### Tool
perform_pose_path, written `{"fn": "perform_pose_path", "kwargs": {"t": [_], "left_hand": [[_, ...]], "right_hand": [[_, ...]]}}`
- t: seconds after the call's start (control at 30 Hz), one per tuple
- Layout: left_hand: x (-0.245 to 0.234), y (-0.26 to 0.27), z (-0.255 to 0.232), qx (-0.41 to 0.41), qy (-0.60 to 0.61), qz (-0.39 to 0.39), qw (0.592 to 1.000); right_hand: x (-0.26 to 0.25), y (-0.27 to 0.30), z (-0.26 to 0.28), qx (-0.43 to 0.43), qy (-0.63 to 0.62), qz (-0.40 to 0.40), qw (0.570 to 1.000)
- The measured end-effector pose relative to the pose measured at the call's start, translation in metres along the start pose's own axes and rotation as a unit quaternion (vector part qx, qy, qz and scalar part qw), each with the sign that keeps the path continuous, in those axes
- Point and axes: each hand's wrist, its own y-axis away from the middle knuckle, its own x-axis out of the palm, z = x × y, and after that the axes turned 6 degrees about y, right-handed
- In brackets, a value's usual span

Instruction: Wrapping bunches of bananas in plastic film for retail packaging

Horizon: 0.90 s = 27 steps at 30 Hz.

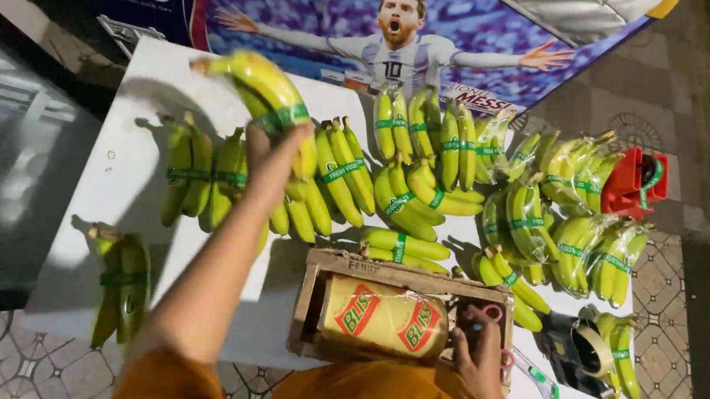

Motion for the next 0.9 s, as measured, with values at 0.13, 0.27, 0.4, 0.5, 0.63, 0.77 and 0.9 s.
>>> {"fn": "perform_pose_path", "kwargs": {"t": [0.13,0.27,0.4,0.5,0.63,0.77,0.9], "left_hand": [[-0.004,-0.137,0.008,-0.005,0.002,-0.052,0.999],[0.010,-0.229,0.054,-0.036,-0.042,-0.132,0.990],[0.016,-0.282,0.092,-0.070,-0.150,-0.175,0.971],[0.020,-0.295,0.103,-0.113,-0.323,-0.156,0.927],[0.021,-0.304,0.123,-0.112,-0.370,-0.120,0.914],[0.012,-0.331,0.151,-0.002,-0.519,-0.157,0.840],[0.006,-0.351,0.172,0.076,-0.584,-0.122,0.799]], "right_hand": [[0.019,0.006,-0.030,-0.072,0.091,-0.013,0.993],[0.028,0.009,-0.053,-0.071,0.124,-0.012,0.990],[0.030,0.009,-0.060,-0.097,0.132,-0.002,0.987],[0.028,0.011,-0.052,-0.038,0.117,0.025,0.992],[0.030,0.010,-0.048,-0.024,0.108,0.024,0.994],[0.023,0.009,-0.034,-0.019,0.079,0.033,0.996],[0.024,0.003,-0.040,-0.052,0.085,0.033,0.994]]}}
